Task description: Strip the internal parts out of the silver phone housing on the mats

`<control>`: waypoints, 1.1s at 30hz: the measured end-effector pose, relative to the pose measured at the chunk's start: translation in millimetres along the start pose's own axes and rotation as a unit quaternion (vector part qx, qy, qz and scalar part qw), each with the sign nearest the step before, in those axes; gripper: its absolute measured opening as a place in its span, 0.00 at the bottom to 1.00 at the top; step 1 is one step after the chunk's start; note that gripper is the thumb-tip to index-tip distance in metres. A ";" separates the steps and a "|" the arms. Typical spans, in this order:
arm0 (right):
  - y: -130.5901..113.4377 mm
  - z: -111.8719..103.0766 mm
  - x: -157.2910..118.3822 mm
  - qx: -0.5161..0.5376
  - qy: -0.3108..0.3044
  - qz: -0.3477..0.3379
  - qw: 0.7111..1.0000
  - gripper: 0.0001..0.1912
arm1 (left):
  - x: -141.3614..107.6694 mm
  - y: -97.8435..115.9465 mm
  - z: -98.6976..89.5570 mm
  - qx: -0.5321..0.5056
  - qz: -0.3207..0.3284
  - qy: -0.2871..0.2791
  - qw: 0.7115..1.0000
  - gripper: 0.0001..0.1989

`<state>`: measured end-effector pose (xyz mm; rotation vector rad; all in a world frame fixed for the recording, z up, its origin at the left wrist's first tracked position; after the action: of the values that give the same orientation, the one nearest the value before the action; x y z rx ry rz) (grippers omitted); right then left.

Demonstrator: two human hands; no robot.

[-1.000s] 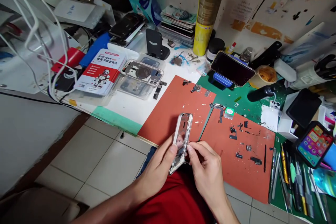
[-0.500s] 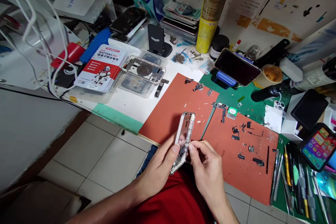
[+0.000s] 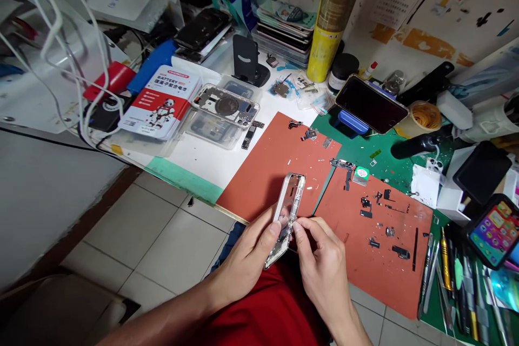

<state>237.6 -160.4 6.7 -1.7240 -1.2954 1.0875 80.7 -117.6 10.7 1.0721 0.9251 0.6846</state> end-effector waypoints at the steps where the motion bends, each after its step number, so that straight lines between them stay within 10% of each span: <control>1: -1.1 0.3 -0.4 -0.017 0.001 -0.018 1.000 0.09 | 0.0 -0.1 0.1 -0.002 -0.001 0.000 1.000 0.25; 33: -0.7 -3.8 6.2 0.020 -0.028 0.049 0.998 0.11 | 0.4 1.1 -2.1 -0.016 0.002 -0.004 1.000 0.21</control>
<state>241.7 -154.4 7.6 -1.7533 -1.2251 1.2177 79.0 -116.0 11.2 1.0484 0.9018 0.6959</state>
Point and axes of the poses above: each hand's wrist, its own x-axis towards the middle knuckle, its own z-axis out of the palm, y = z × x, the point moved 3 cm from there along x, towards the middle knuckle, and after that the axes turned 2 degrees about -x, right-handed, at the moved point
